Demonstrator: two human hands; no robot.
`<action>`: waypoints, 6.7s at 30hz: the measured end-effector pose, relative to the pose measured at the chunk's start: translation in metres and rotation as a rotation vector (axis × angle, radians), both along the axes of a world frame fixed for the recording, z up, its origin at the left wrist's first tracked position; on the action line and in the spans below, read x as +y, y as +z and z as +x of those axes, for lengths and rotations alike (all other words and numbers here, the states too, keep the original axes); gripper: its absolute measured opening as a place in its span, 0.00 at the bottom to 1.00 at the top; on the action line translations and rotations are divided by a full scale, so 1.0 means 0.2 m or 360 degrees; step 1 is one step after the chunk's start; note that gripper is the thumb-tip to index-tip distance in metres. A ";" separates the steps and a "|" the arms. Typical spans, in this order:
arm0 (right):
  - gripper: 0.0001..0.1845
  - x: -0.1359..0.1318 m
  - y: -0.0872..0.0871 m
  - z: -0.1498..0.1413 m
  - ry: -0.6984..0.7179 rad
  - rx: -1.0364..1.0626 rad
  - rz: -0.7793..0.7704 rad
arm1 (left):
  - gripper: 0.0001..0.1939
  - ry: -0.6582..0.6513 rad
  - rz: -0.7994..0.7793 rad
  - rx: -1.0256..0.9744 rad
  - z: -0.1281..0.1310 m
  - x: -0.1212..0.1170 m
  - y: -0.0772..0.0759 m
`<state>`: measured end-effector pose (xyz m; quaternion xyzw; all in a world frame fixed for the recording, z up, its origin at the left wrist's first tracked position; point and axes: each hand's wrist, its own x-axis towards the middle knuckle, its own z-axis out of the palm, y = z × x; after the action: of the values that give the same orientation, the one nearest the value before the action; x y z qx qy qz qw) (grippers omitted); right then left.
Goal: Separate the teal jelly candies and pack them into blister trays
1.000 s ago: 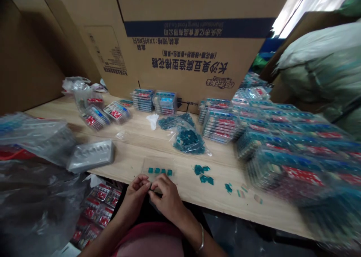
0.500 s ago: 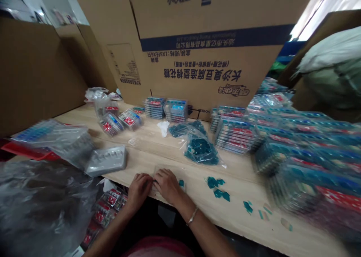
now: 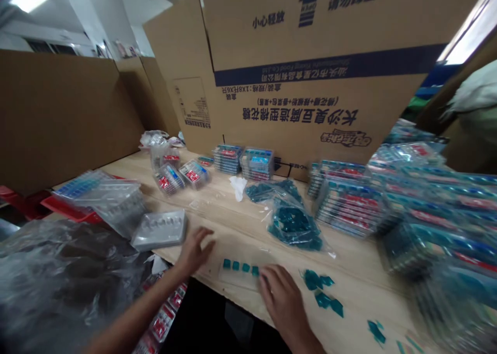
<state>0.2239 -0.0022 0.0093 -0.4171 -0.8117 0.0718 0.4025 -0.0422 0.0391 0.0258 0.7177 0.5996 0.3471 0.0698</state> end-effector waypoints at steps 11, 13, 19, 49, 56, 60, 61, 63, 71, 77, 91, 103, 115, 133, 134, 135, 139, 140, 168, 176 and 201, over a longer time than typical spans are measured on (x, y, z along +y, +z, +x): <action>0.11 -0.10 -0.11 0.22 -0.0203 -0.0085 -0.0055 | 0.14 0.0597 -0.0367 0.0905 -0.48 0.98 0.31; 0.10 -0.10 -0.11 0.22 -0.0224 -0.0085 -0.0110 | 0.16 0.0544 -0.0364 0.0986 -0.49 1.00 0.27; 0.09 -0.09 -0.12 0.25 -0.0189 -0.0047 -0.0057 | 0.17 0.0495 -0.0347 0.1157 -0.53 1.00 0.24; 0.26 0.48 0.00 -0.28 0.0078 -0.0407 -0.0469 | 0.11 -0.0057 0.0049 0.1157 -0.10 0.40 0.50; 0.14 0.32 0.17 0.01 -0.0104 0.0351 -0.0375 | 0.06 -0.0723 -0.0091 0.0385 0.50 -0.30 0.04; 0.10 0.11 0.17 0.13 0.0011 0.0304 -0.0696 | 0.05 -0.0752 -0.0219 -0.0024 0.74 -0.35 -0.04; 0.09 0.08 0.15 0.13 0.0088 0.0222 -0.0739 | 0.05 -0.0772 -0.0232 -0.0071 0.75 -0.34 -0.04; 0.09 0.04 0.13 0.13 0.0193 0.0059 -0.0749 | 0.06 -0.0737 -0.0187 -0.0119 0.69 -0.31 -0.01; 0.08 0.09 0.16 -0.13 0.0232 -0.0387 -0.0667 | 0.07 -0.0184 -0.0494 -0.0501 0.26 -0.23 -0.04; 0.10 0.03 0.16 -0.25 0.0073 -0.0747 -0.0661 | 0.07 -0.0344 -0.0402 -0.0511 0.26 -0.25 -0.06; 0.10 0.03 0.13 -0.26 0.0101 -0.0752 -0.0537 | 0.10 -0.0514 -0.0268 -0.0445 0.23 -0.25 -0.11; 0.09 0.12 0.12 -0.12 0.0064 0.0155 -0.0563 | 0.08 -0.0695 -0.0276 0.0059 0.21 -0.25 -0.07; 0.07 0.00 0.23 -0.20 0.0132 -0.0628 -0.0704 | 0.04 -0.0538 -0.0251 -0.0059 0.24 -0.29 -0.11; 0.11 0.01 0.19 -0.32 -0.0074 -0.0913 -0.0750 | 0.11 -0.0645 -0.0223 0.0021 0.25 -0.19 -0.09; 0.12 0.02 0.20 -0.31 -0.0055 -0.0926 -0.0801 | 0.11 -0.0645 -0.0222 0.0015 0.25 -0.19 -0.09; 0.14 0.03 0.21 -0.30 -0.0032 -0.0932 -0.0848 | 0.10 -0.0648 -0.0222 0.0007 0.25 -0.19 -0.09; 0.11 0.09 0.26 -0.24 0.0094 -0.0949 -0.0987 | 0.07 -0.0669 -0.0232 -0.0018 0.25 -0.21 -0.09; 0.10 0.10 0.26 -0.22 0.0127 -0.0958 -0.1006 | 0.07 -0.0671 -0.0237 -0.0018 0.25 -0.21 -0.09; 0.11 0.01 0.24 -0.07 0.0638 0.0507 -0.1045 | 0.06 -0.0612 -0.0217 -0.0943 0.37 -0.29 0.10; 0.19 -0.07 0.27 -0.07 0.0545 0.0390 -0.0751 | 0.09 -0.0524 -0.0361 -0.1211 0.41 -0.34 0.13; 0.18 -0.09 0.18 -0.16 0.0404 0.1203 -0.1355 | 0.12 -0.0179 -0.0701 -0.1619 0.43 -0.38 0.22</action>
<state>0.1914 -0.0197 0.0459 -0.3870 -0.5551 0.5832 0.4494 0.0435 -0.0374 0.0704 0.4590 0.5095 0.5119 0.5173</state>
